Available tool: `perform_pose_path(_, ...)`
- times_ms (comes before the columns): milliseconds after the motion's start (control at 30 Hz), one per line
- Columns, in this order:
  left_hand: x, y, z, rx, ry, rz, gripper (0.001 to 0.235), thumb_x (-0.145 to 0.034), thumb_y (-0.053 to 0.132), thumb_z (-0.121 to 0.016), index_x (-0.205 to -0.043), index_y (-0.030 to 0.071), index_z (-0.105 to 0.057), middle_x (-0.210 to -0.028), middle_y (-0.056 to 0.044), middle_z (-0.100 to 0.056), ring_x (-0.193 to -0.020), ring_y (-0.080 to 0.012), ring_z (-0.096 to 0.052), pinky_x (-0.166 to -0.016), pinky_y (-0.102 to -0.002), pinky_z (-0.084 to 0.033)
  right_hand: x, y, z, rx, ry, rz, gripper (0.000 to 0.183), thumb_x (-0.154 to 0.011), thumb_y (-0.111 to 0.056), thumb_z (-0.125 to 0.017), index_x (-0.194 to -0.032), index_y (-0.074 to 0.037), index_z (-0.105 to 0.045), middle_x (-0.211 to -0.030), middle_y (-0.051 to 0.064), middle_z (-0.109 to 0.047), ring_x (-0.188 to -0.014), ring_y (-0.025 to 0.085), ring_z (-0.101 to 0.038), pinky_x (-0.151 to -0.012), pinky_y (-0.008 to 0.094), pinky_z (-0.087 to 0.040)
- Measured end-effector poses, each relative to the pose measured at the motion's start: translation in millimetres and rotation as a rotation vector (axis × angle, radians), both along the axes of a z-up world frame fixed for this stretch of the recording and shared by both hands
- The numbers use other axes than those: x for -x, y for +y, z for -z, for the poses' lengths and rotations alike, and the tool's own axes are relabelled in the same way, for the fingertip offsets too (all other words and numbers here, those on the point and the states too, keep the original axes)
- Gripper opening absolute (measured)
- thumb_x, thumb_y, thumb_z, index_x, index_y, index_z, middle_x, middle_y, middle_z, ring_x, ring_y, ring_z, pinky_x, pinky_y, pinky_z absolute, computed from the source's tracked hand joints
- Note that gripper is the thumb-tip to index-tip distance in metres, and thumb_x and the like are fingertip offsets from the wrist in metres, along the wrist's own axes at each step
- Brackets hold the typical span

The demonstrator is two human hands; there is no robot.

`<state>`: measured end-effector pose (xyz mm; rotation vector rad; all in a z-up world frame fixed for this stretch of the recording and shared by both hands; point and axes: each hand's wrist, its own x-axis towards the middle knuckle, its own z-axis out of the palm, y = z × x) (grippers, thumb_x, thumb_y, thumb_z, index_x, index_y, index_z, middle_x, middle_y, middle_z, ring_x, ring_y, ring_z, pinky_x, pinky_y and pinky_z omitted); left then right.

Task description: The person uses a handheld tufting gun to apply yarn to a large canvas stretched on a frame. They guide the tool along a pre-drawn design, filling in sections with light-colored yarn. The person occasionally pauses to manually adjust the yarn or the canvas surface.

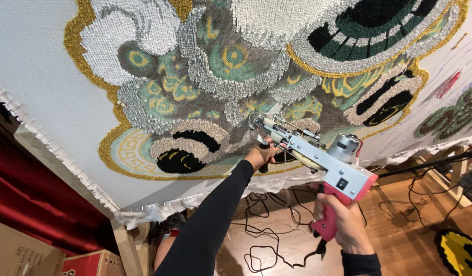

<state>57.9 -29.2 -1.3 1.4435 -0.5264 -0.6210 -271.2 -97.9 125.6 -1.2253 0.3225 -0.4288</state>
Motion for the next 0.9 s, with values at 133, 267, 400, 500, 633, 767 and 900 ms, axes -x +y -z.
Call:
perform_pose_path(133, 28.6, 0.4, -19.8, 0.008, 0.04, 0.01, 0.027, -0.091, 0.024, -0.075, -0.11, 0.006, -0.069, -0.072, -0.003, -0.067, -0.056, -0.012, -0.058, -0.057, -0.033, -0.049, 25.1, -7.9, -6.3, -0.003, 0.012, -0.025, 0.034, -0.087, -0.008, -0.06, -0.117, 0.007, -0.064, -0.059, 0.005, -0.045, -0.052, 0.017, -0.045, -0.05, 0.033, -0.038)
perform_pose_path(267, 47.8, 9.4, -47.5, -0.015, -0.118, 0.103, 0.032, -0.092, 0.03, -0.078, -0.102, 0.0, -0.074, -0.066, -0.007, -0.061, -0.054, -0.0126, -0.054, -0.054, -0.034, -0.047, 40.6, -10.5, -8.2, -0.018, -0.025, -0.028, 0.037, -0.086, -0.008, -0.059, -0.119, 0.009, -0.064, -0.061, 0.004, -0.044, -0.053, 0.017, -0.045, -0.05, 0.033, -0.036)
perform_pose_path(400, 55.5, 10.3, -53.6, -0.029, -0.198, 0.103, 0.032, -0.09, 0.03, -0.079, -0.104, 0.002, -0.073, -0.076, -0.004, -0.068, -0.057, -0.0124, -0.062, -0.056, -0.033, -0.051, 45.4, -15.0, -1.8, -0.043, -0.035, -0.013, 0.038, -0.086, -0.009, -0.06, -0.119, 0.009, -0.063, -0.06, 0.005, -0.045, -0.052, 0.018, -0.045, -0.051, 0.033, -0.037)
perform_pose_path(500, 57.9, 13.5, -42.5, -0.003, -0.166, 0.136, 0.031, -0.091, 0.03, -0.076, -0.108, 0.004, -0.073, -0.087, -0.003, -0.072, -0.058, -0.0104, -0.059, -0.056, -0.03, -0.051, 45.5, -15.9, 4.8, -0.068, -0.009, -0.008, 0.038, -0.086, -0.009, -0.06, -0.119, 0.01, -0.064, -0.061, 0.006, -0.046, -0.052, 0.017, -0.045, -0.051, 0.033, -0.038)
perform_pose_path(633, 59.5, 24.9, -17.8, 0.054, -0.018, 0.138, 0.026, -0.091, 0.028, -0.073, -0.111, 0.011, -0.07, -0.098, -0.002, -0.08, -0.058, -0.009, -0.056, -0.057, -0.028, -0.05, 43.7, -13.2, 14.9, -0.088, 0.027, -0.029, 0.038, -0.086, -0.009, -0.06, -0.119, 0.009, -0.065, -0.061, 0.005, -0.048, -0.051, 0.017, -0.045, -0.051, 0.033, -0.038)
perform_pose_path(767, 62.7, 29.9, -12.7, -0.055, -0.069, 0.11, 0.026, -0.093, 0.029, -0.074, -0.094, 0.004, -0.079, -0.09, -0.001, -0.079, -0.056, -0.0081, -0.055, -0.054, -0.028, -0.048, 38.8, -10.1, 20.1, -0.095, 0.054, -0.033, 0.037, -0.085, -0.009, -0.06, -0.118, 0.008, -0.065, -0.061, 0.005, -0.048, -0.051, 0.017, -0.046, -0.051, 0.033, -0.039)
perform_pose_path(900, 63.2, 32.2, -10.8, -0.108, -0.087, 0.074, 0.024, -0.092, 0.03, -0.078, -0.094, 0.005, -0.079, -0.073, -0.005, -0.069, -0.055, -0.01, -0.058, -0.053, -0.029, -0.047, 36.2, -6.6, 20.4, -0.118, 0.062, -0.044, 0.036, -0.086, -0.009, -0.06, -0.118, 0.007, -0.065, -0.061, 0.005, -0.048, -0.051, 0.016, -0.046, -0.05, 0.033, -0.039)
